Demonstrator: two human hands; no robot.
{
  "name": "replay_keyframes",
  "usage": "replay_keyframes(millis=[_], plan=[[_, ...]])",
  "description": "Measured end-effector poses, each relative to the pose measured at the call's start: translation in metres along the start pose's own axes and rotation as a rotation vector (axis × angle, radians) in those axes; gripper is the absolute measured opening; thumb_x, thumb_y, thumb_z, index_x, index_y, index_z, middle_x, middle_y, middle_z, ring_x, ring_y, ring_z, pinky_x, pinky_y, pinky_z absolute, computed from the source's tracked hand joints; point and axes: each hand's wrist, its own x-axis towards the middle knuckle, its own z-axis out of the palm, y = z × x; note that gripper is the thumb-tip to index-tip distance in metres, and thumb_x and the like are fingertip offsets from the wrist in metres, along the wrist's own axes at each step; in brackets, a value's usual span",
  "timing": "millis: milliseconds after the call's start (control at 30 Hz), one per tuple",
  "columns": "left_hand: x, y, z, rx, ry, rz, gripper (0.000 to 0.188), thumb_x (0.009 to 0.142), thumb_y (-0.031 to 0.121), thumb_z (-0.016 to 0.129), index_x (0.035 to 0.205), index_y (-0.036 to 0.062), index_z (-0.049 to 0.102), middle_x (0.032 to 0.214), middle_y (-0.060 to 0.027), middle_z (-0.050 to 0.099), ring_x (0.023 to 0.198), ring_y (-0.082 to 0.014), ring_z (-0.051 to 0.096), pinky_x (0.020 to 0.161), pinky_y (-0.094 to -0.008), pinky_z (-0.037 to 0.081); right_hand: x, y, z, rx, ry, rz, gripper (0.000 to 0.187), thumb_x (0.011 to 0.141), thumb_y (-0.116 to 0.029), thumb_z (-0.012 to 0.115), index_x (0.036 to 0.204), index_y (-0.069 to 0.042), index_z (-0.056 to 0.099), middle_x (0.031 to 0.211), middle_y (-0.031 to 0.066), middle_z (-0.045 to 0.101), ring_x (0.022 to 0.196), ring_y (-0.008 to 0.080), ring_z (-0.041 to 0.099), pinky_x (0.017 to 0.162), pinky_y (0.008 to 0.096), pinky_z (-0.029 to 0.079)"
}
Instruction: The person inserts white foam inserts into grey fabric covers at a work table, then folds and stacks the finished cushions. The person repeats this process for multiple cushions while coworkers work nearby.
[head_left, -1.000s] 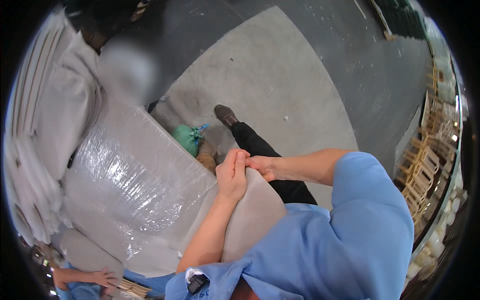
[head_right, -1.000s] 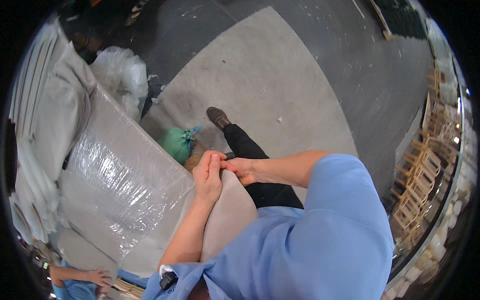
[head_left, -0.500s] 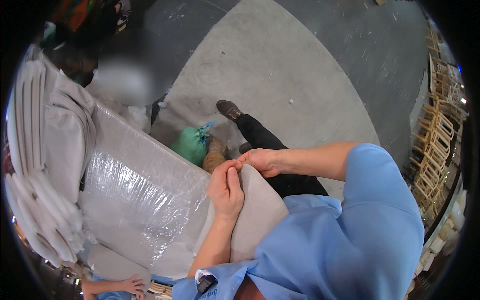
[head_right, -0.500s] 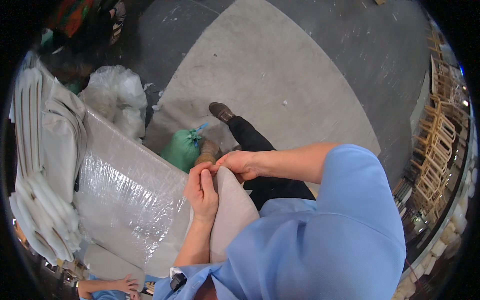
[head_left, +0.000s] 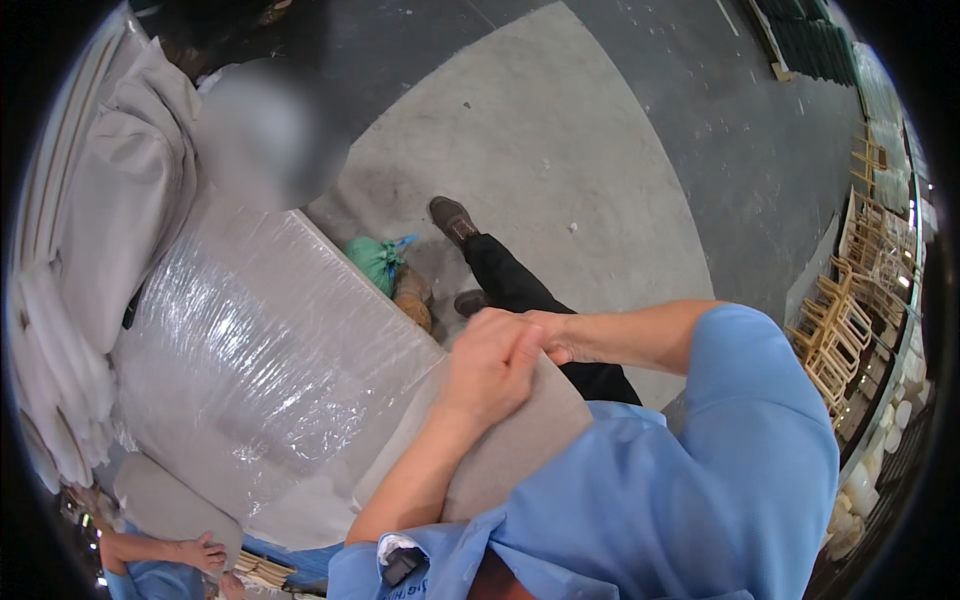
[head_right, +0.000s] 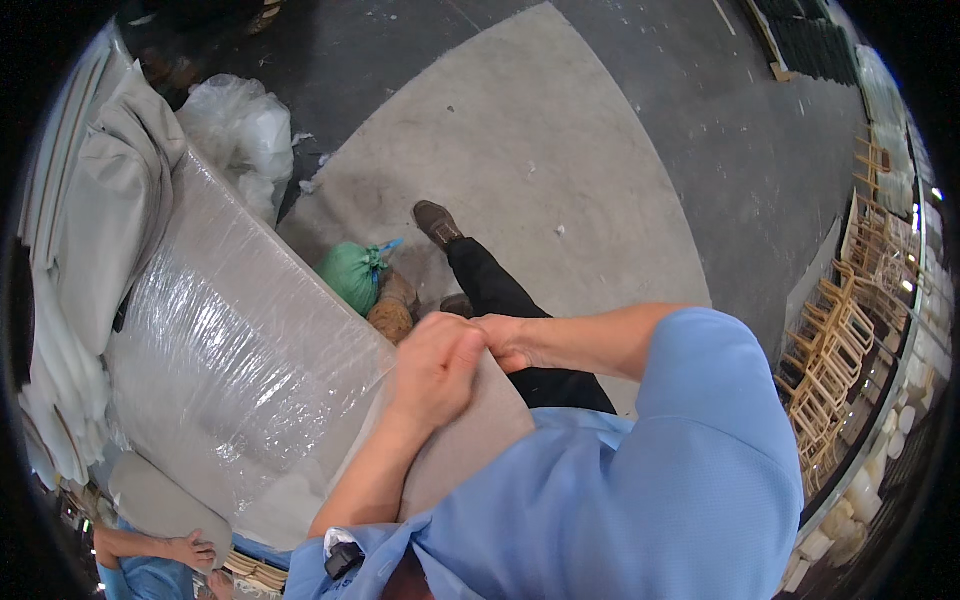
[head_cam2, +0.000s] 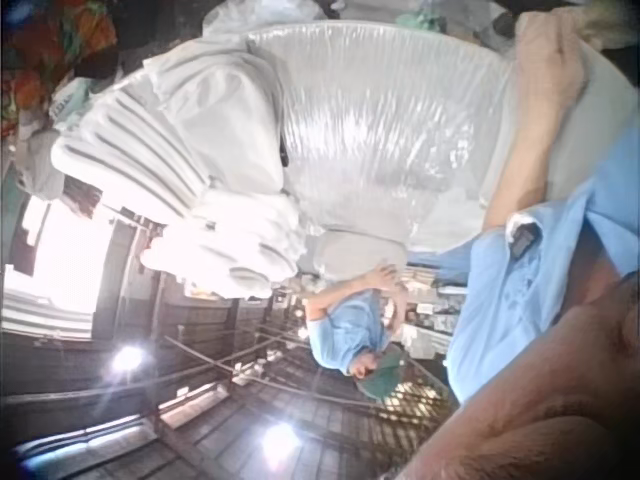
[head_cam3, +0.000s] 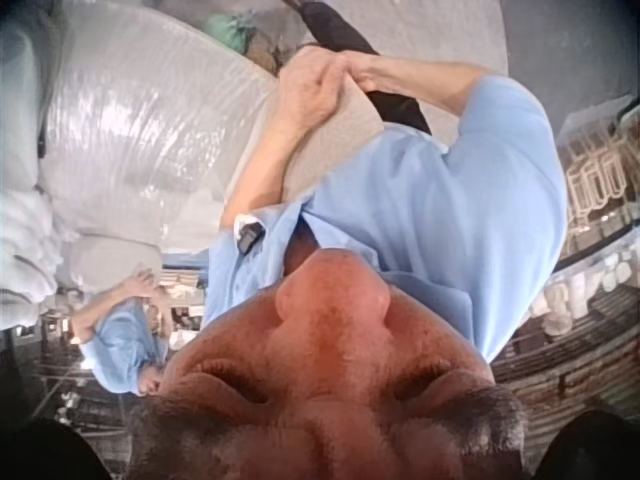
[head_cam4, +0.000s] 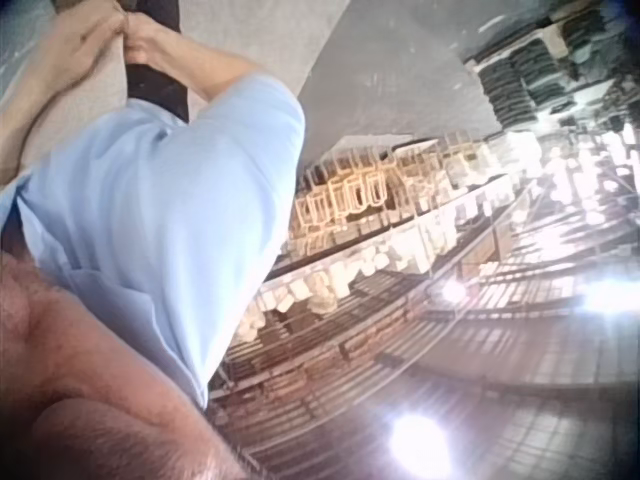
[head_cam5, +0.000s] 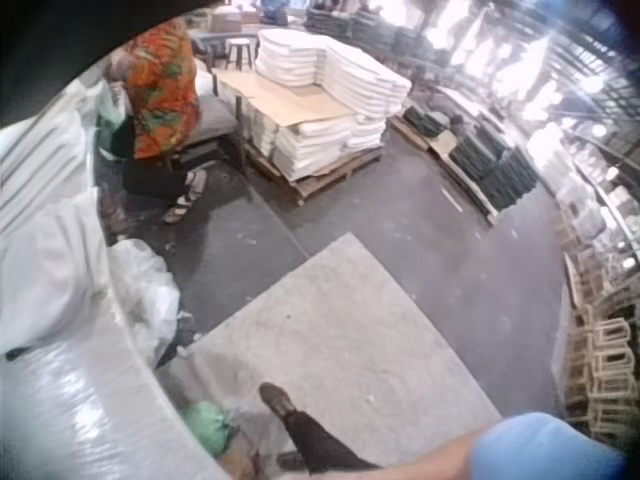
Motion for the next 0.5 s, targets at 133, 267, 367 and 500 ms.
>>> replay_keyframes(millis=[133, 267, 367, 500], plan=[[0.001, -0.003, 0.006, -0.078, -0.035, -0.096, 0.024, 0.101, 0.014, 0.061, 0.083, 0.0010, 0.069, 0.079, -0.0160, 0.068, 0.077, -0.0367, 0.062, 0.074, -0.0447, 0.050, 0.027, 0.023, -0.020, 0.131, -0.008, -0.029, 0.027, 0.107, -0.027, 0.060, 0.127, -0.010, 0.067, 0.116, 0.0052, 0.072, 0.106, 0.0142, 0.070, 0.086, 0.0329, 0.060], [0.006, -0.010, 0.011, -0.113, -0.060, -0.209, 0.033, 0.104, 0.018, 0.055, 0.079, 0.0004, 0.067, 0.074, -0.0159, 0.067, 0.074, -0.0363, 0.062, 0.071, -0.0450, 0.050, 0.047, 0.052, -0.041, 0.253, -0.079, -0.062, 0.029, 0.107, -0.031, 0.061, 0.125, -0.009, 0.069, 0.118, 0.0056, 0.073, 0.111, 0.0171, 0.070, 0.094, 0.0364, 0.060], [0.009, -0.012, 0.015, -0.081, -0.106, -0.331, 0.044, 0.108, 0.026, 0.049, 0.079, -0.0007, 0.070, 0.073, -0.0142, 0.068, 0.071, -0.0298, 0.064, 0.071, -0.0402, 0.050, 0.056, 0.081, -0.042, 0.288, -0.107, -0.101, 0.029, 0.107, -0.032, 0.061, 0.125, -0.010, 0.069, 0.118, 0.0048, 0.073, 0.109, 0.0167, 0.070, 0.092, 0.0361, 0.060], [0.001, -0.018, 0.019, -0.071, -0.122, -0.506, 0.056, 0.112, 0.035, 0.044, 0.080, -0.0014, 0.073, 0.075, -0.0109, 0.071, 0.071, -0.0203, 0.065, 0.070, -0.0349, 0.051, 0.080, 0.124, -0.040, 0.244, -0.130, -0.207, 0.030, 0.107, -0.034, 0.062, 0.124, -0.010, 0.069, 0.117, 0.0038, 0.072, 0.108, 0.0162, 0.070, 0.089, 0.0356, 0.059]])
